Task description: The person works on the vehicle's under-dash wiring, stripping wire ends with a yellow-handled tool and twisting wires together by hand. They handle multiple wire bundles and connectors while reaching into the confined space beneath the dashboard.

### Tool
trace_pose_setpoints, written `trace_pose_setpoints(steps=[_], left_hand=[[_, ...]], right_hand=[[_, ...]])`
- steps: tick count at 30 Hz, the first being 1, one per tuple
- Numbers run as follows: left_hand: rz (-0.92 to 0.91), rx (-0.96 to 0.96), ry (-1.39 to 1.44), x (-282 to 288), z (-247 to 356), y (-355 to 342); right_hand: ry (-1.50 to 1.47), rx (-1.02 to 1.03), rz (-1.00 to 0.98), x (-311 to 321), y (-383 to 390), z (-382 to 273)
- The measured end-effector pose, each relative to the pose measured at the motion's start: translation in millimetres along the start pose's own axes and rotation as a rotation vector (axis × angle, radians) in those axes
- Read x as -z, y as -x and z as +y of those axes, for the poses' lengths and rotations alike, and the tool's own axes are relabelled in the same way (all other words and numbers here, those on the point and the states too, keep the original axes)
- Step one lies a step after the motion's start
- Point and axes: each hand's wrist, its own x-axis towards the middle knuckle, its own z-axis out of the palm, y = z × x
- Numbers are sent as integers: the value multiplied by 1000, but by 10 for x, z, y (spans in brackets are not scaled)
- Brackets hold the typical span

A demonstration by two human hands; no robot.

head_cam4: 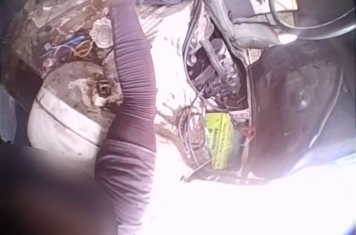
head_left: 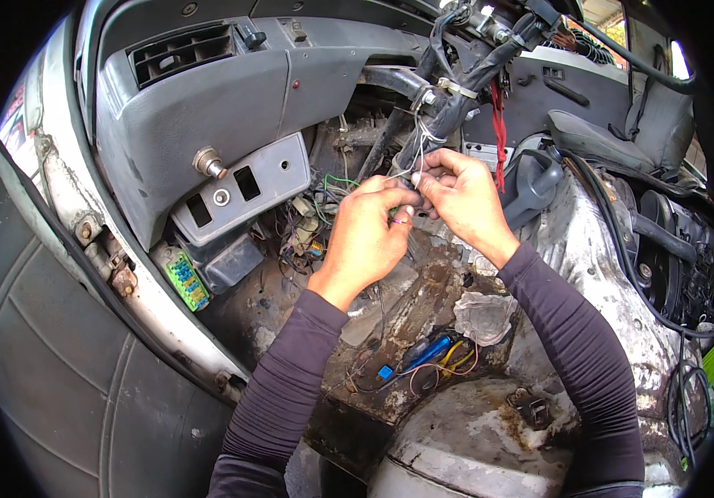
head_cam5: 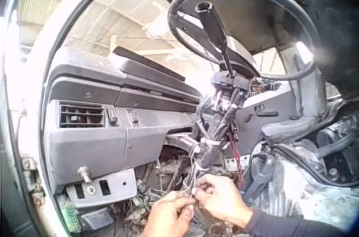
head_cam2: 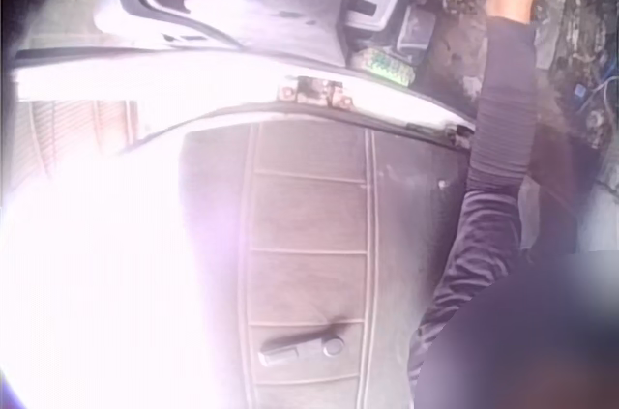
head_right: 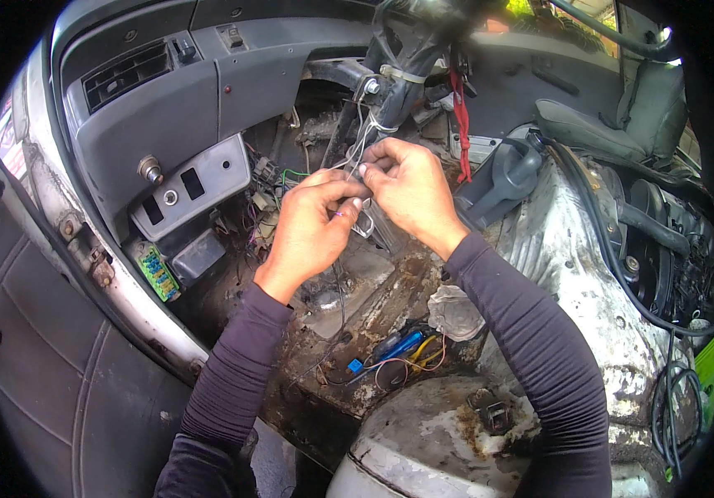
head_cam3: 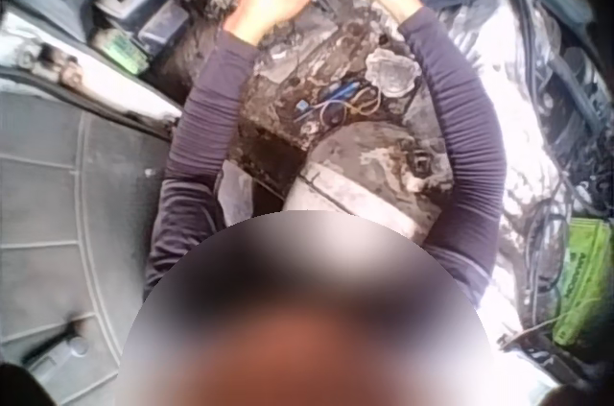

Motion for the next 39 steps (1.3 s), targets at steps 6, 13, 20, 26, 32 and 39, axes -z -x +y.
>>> trace_pose_setpoints(steps=[6, 13, 20, 26, 32, 39], left_hand=[[32, 343, 368, -22, 21, -169], [-13, 285, 427, -144, -100, -296], [65, 292, 423, -179, -176, -280], [61, 369, 550, -111, -117, -266], [34, 362, 512, -105, -130, -296], [34, 428, 641, -107, -128, -339]], right_hand=[[220, 100, 80, 35, 8, 17], [349, 88, 132, 81, 16, -54], [383, 30, 204, 49, -44, -76], [125, 44, -22, 189, -62, -8], [331, 214, 29, 158, -82, 1], [629, 390, 304, -30, -48, -119]])
